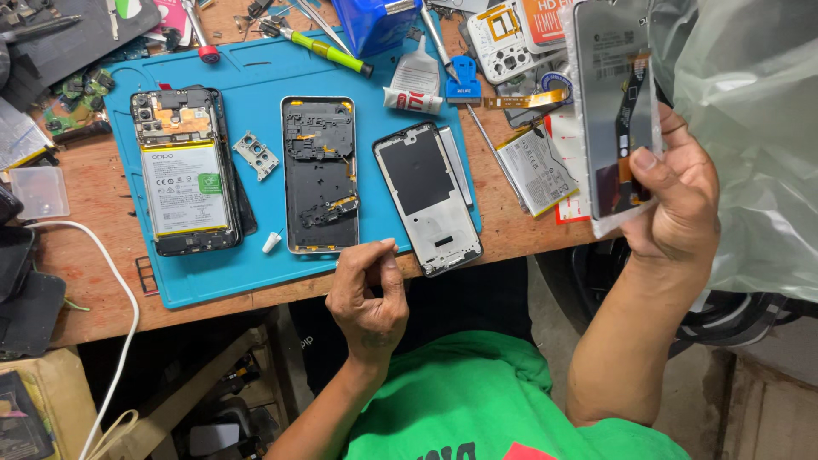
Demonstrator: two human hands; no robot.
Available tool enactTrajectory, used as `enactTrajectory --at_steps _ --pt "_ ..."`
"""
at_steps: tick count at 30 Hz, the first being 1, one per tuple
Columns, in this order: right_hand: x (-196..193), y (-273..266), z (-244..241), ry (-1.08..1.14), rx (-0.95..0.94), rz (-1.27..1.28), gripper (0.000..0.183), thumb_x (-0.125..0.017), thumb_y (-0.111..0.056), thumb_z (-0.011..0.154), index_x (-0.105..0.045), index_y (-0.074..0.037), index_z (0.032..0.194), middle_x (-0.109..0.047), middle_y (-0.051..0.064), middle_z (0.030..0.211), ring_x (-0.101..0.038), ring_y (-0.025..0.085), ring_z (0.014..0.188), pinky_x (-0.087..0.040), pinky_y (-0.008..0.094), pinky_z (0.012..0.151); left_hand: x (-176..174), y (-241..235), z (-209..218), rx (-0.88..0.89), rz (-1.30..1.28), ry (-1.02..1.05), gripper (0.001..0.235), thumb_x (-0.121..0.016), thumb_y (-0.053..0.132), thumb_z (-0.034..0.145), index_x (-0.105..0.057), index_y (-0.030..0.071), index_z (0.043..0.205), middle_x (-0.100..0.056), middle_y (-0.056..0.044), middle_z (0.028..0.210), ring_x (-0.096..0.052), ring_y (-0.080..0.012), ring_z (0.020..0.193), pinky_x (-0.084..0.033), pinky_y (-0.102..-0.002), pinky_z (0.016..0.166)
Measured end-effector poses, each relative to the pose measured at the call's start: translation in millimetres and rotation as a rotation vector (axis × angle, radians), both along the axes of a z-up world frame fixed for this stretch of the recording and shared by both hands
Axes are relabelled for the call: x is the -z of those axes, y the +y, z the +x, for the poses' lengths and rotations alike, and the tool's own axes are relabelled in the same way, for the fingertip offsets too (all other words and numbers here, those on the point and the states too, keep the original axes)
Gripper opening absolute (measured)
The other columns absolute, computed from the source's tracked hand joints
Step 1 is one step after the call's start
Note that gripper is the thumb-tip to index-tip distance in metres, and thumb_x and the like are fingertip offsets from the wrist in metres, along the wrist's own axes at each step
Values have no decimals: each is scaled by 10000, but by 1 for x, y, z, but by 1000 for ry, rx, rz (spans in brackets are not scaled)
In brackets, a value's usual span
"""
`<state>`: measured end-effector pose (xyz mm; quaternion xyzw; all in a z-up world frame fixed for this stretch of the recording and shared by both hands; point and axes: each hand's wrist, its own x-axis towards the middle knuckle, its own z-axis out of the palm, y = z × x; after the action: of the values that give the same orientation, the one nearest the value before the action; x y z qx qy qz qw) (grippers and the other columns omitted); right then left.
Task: The person works on disassembled mobile phones at a cluttered workbench. They handle a phone frame, apply adhesive from a tube, and manipulate small components and a ribbon cable. The person picks up and places various phone parts, including a screen assembly and internal components, while working on reassembly.
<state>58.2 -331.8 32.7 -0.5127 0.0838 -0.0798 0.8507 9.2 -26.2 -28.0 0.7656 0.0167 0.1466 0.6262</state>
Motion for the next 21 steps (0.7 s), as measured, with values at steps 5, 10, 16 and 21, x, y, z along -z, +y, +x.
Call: enactTrajectory --at_steps 5,10,16,21 --pt "13 16 5 20 65 -317 545 -731 69 980 -447 78 1445 -683 178 1256 -697 180 1081 -572 321 1072 1 0 0 -4 14 -8 113 -690 -21 973 -683 37 1070 -689 -55 979 -621 -55 709 -510 -200 601" --pt "31 35 12 72 48 -567 526 -736 42 963 -438 64 1395 -709 161 1184 -706 152 1036 -582 278 941 -2 -2 0 -16 32 -4 145 -690 -48 965 -680 20 1092 -683 -57 983 -596 -56 727 -490 -202 623" --pt "40 49 10 79 91 -812 425 -767 -33 969 -550 53 1323 -750 140 1123 -719 125 996 -588 257 896 -1 -5 -2 -30 68 -5 140 -666 -72 983 -674 8 1097 -690 -69 1002 -620 -63 754 -486 -199 634" --pt "37 52 11 30 115 -1071 419 -815 -116 975 -607 50 1299 -751 124 1104 -719 137 990 -581 274 883 4 -7 0 -52 13 -86 148 -635 -88 1021 -654 -6 1142 -676 -81 1045 -679 -99 892 -560 -221 776"
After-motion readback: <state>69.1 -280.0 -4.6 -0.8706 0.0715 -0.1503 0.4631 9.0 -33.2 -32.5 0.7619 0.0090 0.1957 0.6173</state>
